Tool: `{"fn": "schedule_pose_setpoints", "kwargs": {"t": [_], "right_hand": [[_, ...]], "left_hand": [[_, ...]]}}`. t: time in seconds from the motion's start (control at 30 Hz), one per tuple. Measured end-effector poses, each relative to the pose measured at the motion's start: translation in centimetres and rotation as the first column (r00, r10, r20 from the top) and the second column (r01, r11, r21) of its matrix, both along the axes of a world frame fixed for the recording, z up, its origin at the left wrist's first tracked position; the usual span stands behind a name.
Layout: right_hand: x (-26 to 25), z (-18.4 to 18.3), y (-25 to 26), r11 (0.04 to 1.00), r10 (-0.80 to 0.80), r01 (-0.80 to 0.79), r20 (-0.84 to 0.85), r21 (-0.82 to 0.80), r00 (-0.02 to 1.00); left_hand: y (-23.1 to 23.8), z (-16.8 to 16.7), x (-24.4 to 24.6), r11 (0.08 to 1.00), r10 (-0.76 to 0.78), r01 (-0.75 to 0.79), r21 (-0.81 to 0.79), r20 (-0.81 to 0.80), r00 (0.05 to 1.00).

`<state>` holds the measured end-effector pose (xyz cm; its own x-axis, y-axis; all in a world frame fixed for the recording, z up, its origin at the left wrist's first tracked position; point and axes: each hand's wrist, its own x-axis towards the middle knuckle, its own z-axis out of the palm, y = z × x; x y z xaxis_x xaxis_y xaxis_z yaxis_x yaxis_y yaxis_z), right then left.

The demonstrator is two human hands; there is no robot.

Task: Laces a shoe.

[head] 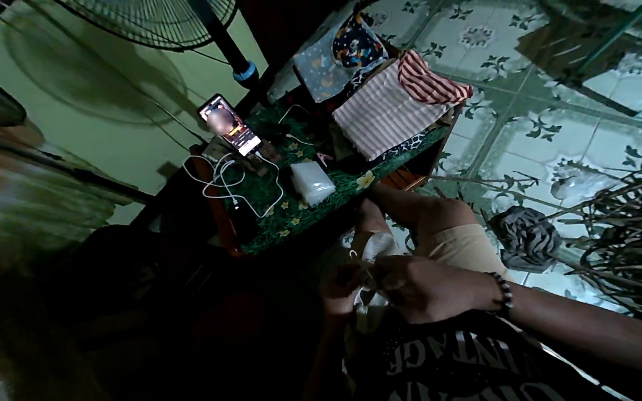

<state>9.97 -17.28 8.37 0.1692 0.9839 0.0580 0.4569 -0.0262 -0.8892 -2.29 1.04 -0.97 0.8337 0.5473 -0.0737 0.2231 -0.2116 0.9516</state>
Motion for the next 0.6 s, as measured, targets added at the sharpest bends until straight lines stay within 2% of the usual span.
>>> {"fn": "schedule_pose_setpoints", "kwargs": {"t": [0.1,0.2,0.4,0.6], "right_hand": [[-0.1,1.5,-1.9,0.989,0.122,-0.111,-0.118,0.094,0.985],[-0.8,2.5,-3.4,0.971,0.213,-0.192,-0.152,0.139,0.965],[-1.6,4.1,-5.3,0.940,0.308,-0.276,-0.155,0.200,0.939],[-2.1,5.4,-5.7,0.905,0.387,-0.315,-0.245,0.286,0.889]], "left_hand": [[0.2,0.2,0.0,0.997,-0.042,0.045,0.060,-0.056,0.998],[0.6,0.5,-0.1,0.997,-0.076,0.076,0.001,-0.091,0.993],[0.7,0.6,-0.5,0.994,-0.104,0.105,0.016,-0.058,0.993],[0.8,-0.2,-0.6,0.994,-0.109,0.110,-0.013,0.012,0.994]]}}
